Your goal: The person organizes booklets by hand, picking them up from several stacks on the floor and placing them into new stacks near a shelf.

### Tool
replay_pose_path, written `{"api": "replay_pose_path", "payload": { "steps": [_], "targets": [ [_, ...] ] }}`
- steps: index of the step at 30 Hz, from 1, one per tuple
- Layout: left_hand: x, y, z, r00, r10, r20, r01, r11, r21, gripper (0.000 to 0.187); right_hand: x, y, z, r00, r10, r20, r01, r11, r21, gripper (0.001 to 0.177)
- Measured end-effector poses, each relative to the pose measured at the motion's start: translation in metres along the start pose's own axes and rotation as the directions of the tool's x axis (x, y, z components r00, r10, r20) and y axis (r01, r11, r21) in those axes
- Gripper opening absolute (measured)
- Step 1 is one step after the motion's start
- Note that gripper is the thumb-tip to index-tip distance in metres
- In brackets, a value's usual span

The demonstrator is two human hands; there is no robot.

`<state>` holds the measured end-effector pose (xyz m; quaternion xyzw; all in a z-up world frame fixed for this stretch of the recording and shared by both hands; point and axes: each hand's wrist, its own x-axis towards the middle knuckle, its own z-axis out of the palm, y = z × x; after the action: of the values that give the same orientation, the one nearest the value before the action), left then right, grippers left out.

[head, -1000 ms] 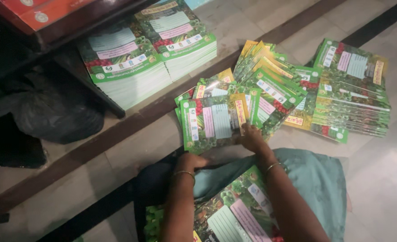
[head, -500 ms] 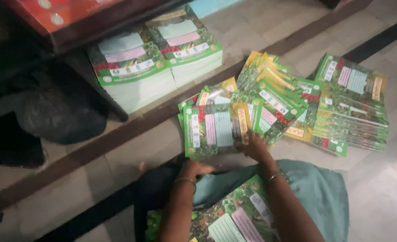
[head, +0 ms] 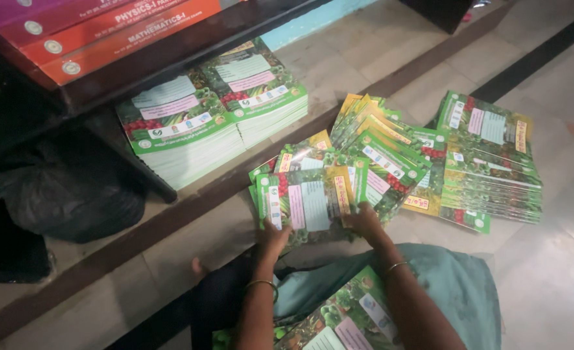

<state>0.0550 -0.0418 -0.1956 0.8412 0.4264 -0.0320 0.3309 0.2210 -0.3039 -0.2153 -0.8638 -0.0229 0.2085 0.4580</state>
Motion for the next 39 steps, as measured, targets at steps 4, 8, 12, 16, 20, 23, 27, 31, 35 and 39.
{"api": "replay_pose_path", "payload": {
  "steps": [4,8,12,16,20,23,27,31,35,39],
  "targets": [
    [-0.017,0.010,-0.022,0.999,0.024,-0.047,-0.036,0.956,-0.290,0.068,-0.007,-0.013,-0.018,0.982,-0.110,0.155,0.078,0.978,0.195,0.041],
    [-0.024,0.020,-0.037,1.000,-0.003,-0.016,-0.007,0.816,-0.578,0.068,-0.036,-0.048,-0.033,0.941,-0.091,0.326,-0.147,0.757,0.637,0.038],
    [-0.029,0.026,-0.048,0.962,0.109,0.249,0.132,0.611,-0.780,0.055,-0.050,-0.077,-0.044,0.983,-0.093,0.160,-0.043,0.727,0.685,0.034],
    [-0.039,0.043,-0.072,0.954,0.192,0.230,0.156,0.339,-0.928,0.068,-0.061,-0.074,-0.054,0.964,-0.263,0.031,0.140,0.604,0.784,0.031],
    [-0.055,0.055,-0.090,0.911,0.412,-0.001,-0.033,0.070,-0.997,0.068,-0.057,-0.076,-0.056,0.972,-0.237,-0.003,0.135,0.543,0.829,0.044],
    [-0.059,0.056,-0.100,0.925,0.379,0.034,0.039,-0.006,-0.999,0.066,-0.065,-0.092,-0.055,0.983,-0.057,0.174,-0.118,0.527,0.841,0.049],
    [-0.057,0.052,-0.092,0.908,0.415,0.047,0.070,-0.040,-0.997,0.063,-0.072,-0.098,-0.054,0.851,-0.322,0.415,-0.298,0.354,0.887,0.048],
    [-0.056,0.049,-0.066,0.867,0.481,0.131,-0.052,0.350,-0.935,0.060,-0.062,-0.094,-0.049,0.951,-0.254,0.176,-0.055,0.420,0.906,0.048],
    [-0.053,0.051,-0.066,0.871,0.470,0.142,-0.089,0.435,-0.896,0.064,-0.082,-0.112,-0.057,0.966,-0.258,-0.035,0.161,0.483,0.860,0.046],
    [-0.048,0.054,-0.088,0.959,0.205,0.194,0.174,0.112,-0.978,0.069,-0.092,-0.133,-0.062,0.946,-0.313,-0.085,0.249,0.531,0.810,0.033]
  ]
}}
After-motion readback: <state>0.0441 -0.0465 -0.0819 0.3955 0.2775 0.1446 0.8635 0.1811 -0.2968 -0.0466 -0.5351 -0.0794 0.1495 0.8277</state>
